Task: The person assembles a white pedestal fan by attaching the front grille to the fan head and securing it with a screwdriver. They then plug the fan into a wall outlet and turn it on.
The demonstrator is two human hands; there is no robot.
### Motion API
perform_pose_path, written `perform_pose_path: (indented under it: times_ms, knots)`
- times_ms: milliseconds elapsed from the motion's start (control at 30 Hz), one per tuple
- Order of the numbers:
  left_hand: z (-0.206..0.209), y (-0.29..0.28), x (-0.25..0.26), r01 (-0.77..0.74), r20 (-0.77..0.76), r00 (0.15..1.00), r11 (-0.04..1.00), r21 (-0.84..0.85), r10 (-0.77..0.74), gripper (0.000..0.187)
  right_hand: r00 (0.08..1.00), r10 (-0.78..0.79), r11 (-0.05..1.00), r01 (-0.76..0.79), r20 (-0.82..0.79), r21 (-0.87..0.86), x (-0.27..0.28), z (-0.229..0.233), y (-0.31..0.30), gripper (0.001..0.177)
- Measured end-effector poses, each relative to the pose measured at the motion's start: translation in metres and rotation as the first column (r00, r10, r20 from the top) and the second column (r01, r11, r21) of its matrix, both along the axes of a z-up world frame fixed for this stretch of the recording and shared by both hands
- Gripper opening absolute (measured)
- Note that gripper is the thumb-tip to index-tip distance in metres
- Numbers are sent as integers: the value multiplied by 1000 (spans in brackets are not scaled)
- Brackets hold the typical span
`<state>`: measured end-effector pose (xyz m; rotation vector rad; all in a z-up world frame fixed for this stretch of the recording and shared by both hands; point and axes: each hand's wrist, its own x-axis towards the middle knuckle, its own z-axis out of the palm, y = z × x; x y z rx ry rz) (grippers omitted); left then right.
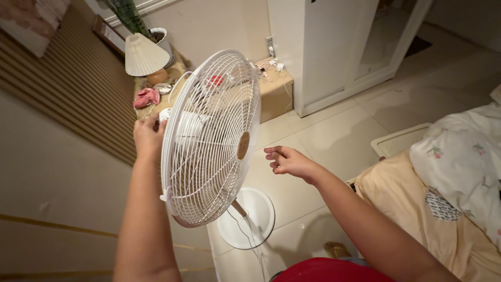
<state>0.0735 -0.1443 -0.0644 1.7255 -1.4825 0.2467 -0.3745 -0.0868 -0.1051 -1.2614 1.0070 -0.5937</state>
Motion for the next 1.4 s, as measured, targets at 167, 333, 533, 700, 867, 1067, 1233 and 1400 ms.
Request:
perform_pose_path:
  times_ms: [167, 333, 533, 700, 867, 1067, 1233, 1400]
  knots:
    - [2, -2, 1, -1, -18, 1000, 999, 53, 2, 39, 999, -41, 999, 41, -19, 11, -2, 3, 2, 48]
    - [3, -2, 1, -31, -13, 999, 998, 56, 32, 43, 1000, -2, 1000, 2, -8, -17, -7, -1, 1, 57]
    - [9, 6, -1, -37, -148, 988, 992, 118, 54, 51, 999, 39, 998, -37, 23, -57, -14, -8, -3, 69]
    - [14, 13, -7, 9, -254, 967, 989, 149, 29, 52, 1000, 25, 999, -25, -12, -26, -13, -9, -4, 67]
    - [15, 15, -12, -6, -210, 977, 993, 117, 31, 47, 998, 35, 998, -37, -57, -42, -11, -4, -5, 68]
    - [12, 16, -17, -7, -141, 990, 997, 71, 17, 40, 999, 23, 999, -24, -23, -36, -17, -5, -5, 65]
    - [14, 13, -17, 9, -169, 986, 999, 50, 0, 38, 999, 20, 999, -21, -30, -49, -18, -6, -5, 65]
    - [14, 14, -22, -27, -150, 988, 999, 35, 32, 38, 999, -20, 1000, 19, -44, -13, -15, -7, -7, 59]
